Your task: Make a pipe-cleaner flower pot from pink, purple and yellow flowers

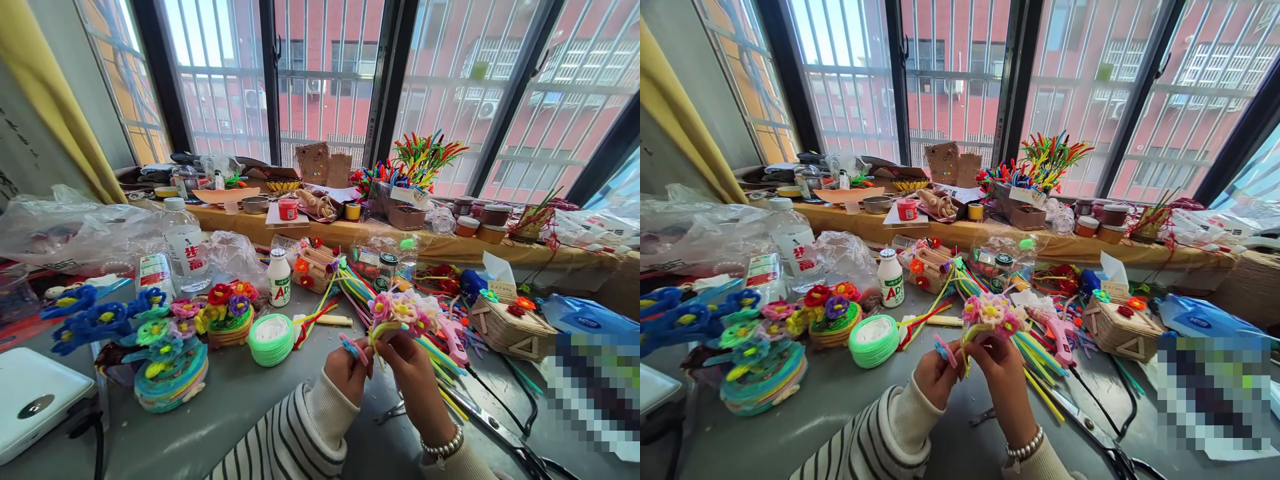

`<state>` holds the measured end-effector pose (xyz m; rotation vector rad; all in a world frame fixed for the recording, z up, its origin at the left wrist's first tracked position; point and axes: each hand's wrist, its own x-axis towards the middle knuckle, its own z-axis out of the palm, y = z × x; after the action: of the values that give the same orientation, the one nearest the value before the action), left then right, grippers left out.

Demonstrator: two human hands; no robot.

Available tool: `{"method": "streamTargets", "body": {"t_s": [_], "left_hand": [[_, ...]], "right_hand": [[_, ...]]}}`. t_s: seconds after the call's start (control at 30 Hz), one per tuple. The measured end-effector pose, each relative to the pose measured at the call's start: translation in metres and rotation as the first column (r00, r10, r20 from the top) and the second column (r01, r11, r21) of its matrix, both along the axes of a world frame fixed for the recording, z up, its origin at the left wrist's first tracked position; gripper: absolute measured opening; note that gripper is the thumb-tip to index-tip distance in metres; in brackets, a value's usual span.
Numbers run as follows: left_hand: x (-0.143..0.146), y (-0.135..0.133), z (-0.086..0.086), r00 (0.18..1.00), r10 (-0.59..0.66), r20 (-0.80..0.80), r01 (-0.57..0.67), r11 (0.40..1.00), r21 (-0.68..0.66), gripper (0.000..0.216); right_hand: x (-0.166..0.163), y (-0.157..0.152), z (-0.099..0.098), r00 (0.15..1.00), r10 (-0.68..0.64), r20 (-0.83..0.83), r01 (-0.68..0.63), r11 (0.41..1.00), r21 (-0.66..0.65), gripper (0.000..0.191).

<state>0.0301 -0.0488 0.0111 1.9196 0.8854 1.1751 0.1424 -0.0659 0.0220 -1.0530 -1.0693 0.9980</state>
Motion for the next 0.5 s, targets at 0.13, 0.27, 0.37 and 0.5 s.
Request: {"method": "streamTargets", "body": {"t_s": [0.13,0.27,0.37,0.5], "left_hand": [[0.001,-0.001,0.001,0.996,0.081,-0.033,-0.079,0.995,0.059,0.028],[0.001,-0.001,0.001,0.995,0.088,-0.036,-0.086,0.994,0.073,0.028],[0.001,-0.001,0.001,0.997,0.060,-0.047,-0.057,0.996,0.062,0.031],[0.001,-0.001,0.001,0.997,0.041,-0.064,-0.039,0.998,0.040,0.030]], "right_hand": [[-0.001,-0.001,-0.002,0.996,-0.055,0.065,0.056,0.998,-0.013,0.018],[-0.005,0.000,-0.008,0.998,-0.031,-0.057,0.029,0.999,-0.027,0.022],[-0.006,0.002,-0.014,0.997,-0.029,-0.073,0.027,0.999,-0.029,0.023],[-0.005,0.003,-0.017,0.997,-0.045,-0.060,0.044,0.999,-0.021,0.024]]}}
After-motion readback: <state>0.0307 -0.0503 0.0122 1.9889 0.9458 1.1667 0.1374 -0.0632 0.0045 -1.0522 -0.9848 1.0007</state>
